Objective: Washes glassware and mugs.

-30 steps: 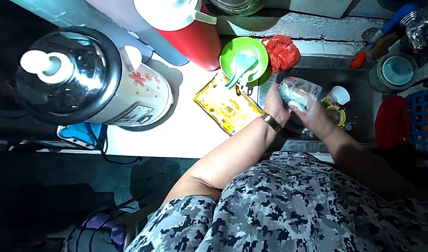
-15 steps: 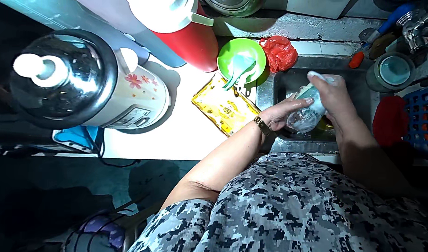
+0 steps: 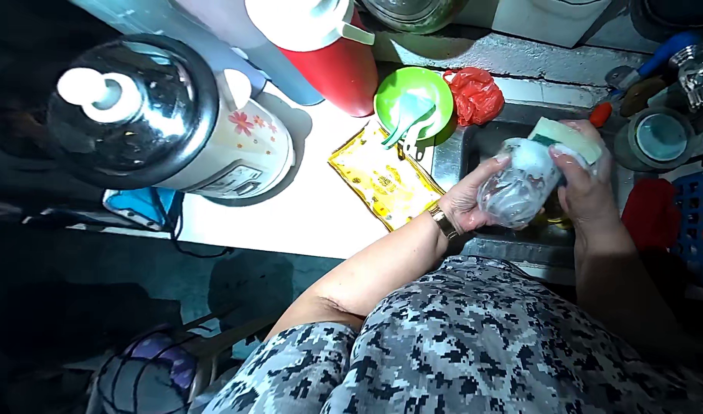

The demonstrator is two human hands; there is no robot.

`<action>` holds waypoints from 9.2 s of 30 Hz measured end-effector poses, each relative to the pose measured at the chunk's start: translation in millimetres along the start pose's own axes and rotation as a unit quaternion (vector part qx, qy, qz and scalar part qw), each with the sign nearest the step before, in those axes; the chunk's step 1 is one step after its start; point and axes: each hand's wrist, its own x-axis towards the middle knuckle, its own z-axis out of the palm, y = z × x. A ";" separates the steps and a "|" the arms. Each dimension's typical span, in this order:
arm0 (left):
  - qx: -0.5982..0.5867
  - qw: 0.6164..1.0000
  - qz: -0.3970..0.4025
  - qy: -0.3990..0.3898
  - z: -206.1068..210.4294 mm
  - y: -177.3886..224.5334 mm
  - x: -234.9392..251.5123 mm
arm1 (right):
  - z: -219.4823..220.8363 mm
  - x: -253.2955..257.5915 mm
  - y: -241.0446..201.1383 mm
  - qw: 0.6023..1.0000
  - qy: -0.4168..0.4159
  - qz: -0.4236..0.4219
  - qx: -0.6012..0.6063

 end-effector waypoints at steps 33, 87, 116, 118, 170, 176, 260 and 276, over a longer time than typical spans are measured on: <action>-0.035 0.999 0.037 -0.009 11.2 16.0 -22.8 | 16.9 8.2 -23.3 0.950 0.033 0.010 0.312; 0.469 0.700 0.517 0.152 -15.3 11.4 -2.3 | 52.6 -16.4 4.6 0.937 -0.028 0.281 0.207; 0.542 0.712 0.387 0.221 -84.5 42.6 -48.9 | 124.7 18.5 27.5 0.934 -0.051 0.320 0.148; 0.547 0.709 0.382 0.227 -88.5 42.6 -57.0 | 130.1 17.5 28.4 0.939 -0.066 0.303 0.151; 0.697 0.663 0.267 0.057 -29.7 -12.9 -13.5 | -86.4 -59.9 103.7 0.820 -0.047 0.409 -0.398; 0.663 0.719 0.202 0.045 -32.7 -18.1 4.5 | -86.6 -54.4 61.5 0.819 -0.004 0.382 -0.428; 0.848 0.499 0.055 0.170 33.2 77.3 -16.9 | -20.0 -2.3 14.3 0.955 0.029 0.150 -0.255; 0.916 0.263 -0.077 0.294 -15.8 161.0 -9.3 | -51.9 -45.4 95.3 0.723 -0.259 0.337 -0.544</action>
